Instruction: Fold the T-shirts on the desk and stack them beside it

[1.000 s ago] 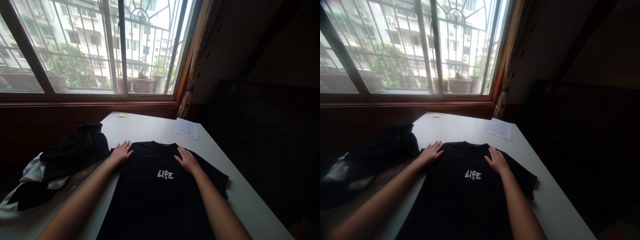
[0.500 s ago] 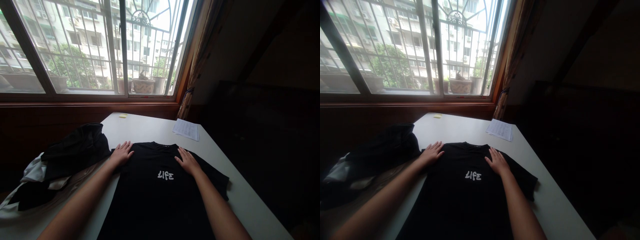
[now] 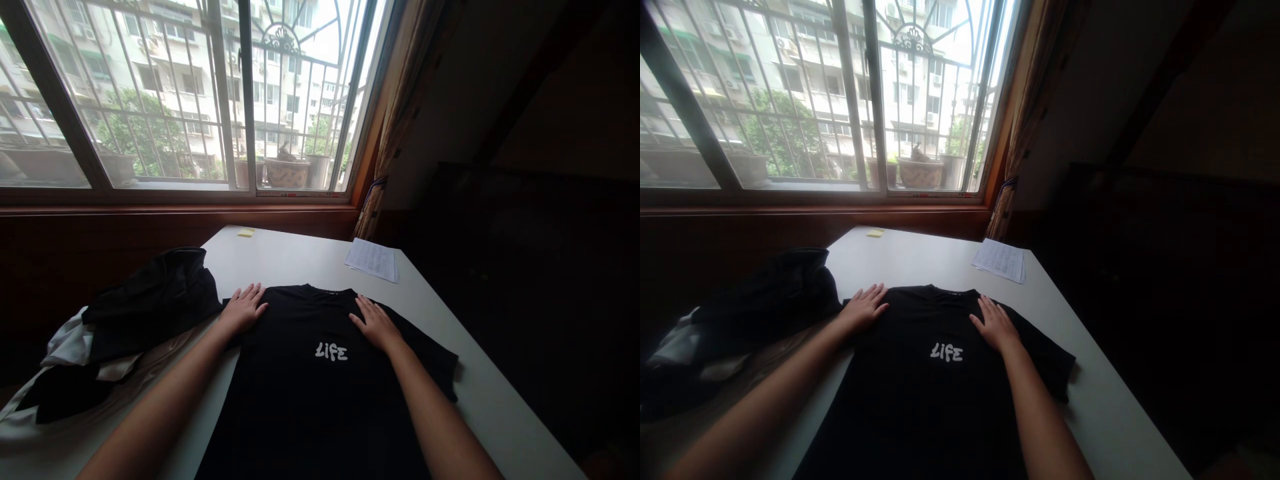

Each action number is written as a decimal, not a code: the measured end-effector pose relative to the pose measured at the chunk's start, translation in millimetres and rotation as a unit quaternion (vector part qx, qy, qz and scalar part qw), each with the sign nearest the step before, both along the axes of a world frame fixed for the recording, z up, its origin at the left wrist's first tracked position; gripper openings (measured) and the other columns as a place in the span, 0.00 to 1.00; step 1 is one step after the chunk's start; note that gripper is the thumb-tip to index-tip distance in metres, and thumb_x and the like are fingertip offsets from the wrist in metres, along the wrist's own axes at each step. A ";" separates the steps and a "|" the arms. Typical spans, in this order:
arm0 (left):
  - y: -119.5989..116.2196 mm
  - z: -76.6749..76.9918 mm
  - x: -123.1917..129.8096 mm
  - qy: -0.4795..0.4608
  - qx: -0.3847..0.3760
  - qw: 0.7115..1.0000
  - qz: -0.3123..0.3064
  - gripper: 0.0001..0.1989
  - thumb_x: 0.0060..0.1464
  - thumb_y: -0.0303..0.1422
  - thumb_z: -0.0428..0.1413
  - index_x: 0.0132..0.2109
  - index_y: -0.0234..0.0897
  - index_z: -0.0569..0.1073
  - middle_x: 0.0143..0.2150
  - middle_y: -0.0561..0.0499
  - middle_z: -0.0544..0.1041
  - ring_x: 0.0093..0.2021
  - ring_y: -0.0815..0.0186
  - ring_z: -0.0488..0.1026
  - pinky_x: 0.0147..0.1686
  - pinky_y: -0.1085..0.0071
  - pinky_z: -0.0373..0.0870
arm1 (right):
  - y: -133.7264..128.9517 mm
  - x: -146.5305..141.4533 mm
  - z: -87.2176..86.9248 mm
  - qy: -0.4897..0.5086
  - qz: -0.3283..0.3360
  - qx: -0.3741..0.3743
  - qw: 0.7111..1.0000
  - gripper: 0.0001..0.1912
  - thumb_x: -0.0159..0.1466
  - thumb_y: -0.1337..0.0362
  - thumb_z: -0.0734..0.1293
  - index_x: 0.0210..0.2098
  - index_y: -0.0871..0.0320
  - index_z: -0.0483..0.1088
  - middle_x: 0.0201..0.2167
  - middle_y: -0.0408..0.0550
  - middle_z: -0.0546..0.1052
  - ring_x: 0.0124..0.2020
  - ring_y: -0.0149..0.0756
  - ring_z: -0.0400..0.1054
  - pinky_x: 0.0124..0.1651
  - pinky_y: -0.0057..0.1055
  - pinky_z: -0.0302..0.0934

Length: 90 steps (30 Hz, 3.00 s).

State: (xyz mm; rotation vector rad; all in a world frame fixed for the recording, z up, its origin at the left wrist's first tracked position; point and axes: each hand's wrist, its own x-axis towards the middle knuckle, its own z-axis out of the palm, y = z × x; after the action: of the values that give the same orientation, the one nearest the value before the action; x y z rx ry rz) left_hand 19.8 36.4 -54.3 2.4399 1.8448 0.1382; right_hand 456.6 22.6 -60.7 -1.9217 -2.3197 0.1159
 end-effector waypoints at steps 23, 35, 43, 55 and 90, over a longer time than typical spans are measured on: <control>1.9 2.6 0.1 0.020 -0.002 1.000 -0.002 0.32 0.69 0.49 0.38 0.74 0.41 0.50 0.76 0.48 0.44 0.76 0.55 0.42 0.71 0.48 0.41 | -11.7 -30.3 16.9 -0.057 -0.082 0.039 0.994 0.34 0.72 0.53 0.50 0.71 0.68 0.53 0.74 0.57 0.51 0.74 0.44 0.42 0.74 0.46 0.36; 2.4 2.8 -3.5 0.031 -0.007 0.999 -0.007 0.32 0.70 0.49 0.37 0.75 0.42 0.48 0.77 0.50 0.43 0.76 0.55 0.40 0.70 0.47 0.40 | -97.7 -113.4 24.3 0.014 0.095 -0.025 0.995 0.39 0.72 0.43 0.47 0.74 0.62 0.47 0.75 0.50 0.43 0.75 0.41 0.35 0.75 0.44 0.31; -14.6 6.2 -15.0 0.040 -0.005 0.999 0.008 0.32 0.70 0.48 0.37 0.75 0.41 0.49 0.77 0.50 0.43 0.76 0.55 0.40 0.70 0.47 0.41 | -107.4 -121.2 26.6 0.032 0.101 -0.028 0.994 0.39 0.72 0.43 0.47 0.74 0.61 0.46 0.75 0.47 0.41 0.76 0.39 0.33 0.75 0.43 0.29; -43.9 3.6 -37.4 0.046 -0.006 0.999 0.022 0.32 0.70 0.48 0.37 0.75 0.41 0.49 0.77 0.50 0.42 0.76 0.55 0.40 0.70 0.46 0.41 | -148.9 -148.3 23.6 0.054 0.096 -0.027 0.994 0.38 0.72 0.43 0.48 0.74 0.60 0.46 0.75 0.47 0.41 0.76 0.38 0.33 0.75 0.43 0.27; -34.1 4.9 -45.6 0.051 -0.030 0.998 0.033 0.31 0.70 0.47 0.36 0.75 0.44 0.46 0.77 0.51 0.40 0.76 0.53 0.37 0.70 0.44 0.41 | -65.6 40.2 -7.0 0.003 -0.166 -0.031 0.986 0.38 0.72 0.48 0.46 0.74 0.64 0.45 0.75 0.51 0.45 0.75 0.40 0.36 0.74 0.42 0.32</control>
State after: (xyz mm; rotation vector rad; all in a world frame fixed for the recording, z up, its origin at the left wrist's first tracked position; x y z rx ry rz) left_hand -25.8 2.3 -49.5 2.3881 1.9417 -0.0373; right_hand 496.8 -43.0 -67.7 -2.3024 -1.9766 0.1601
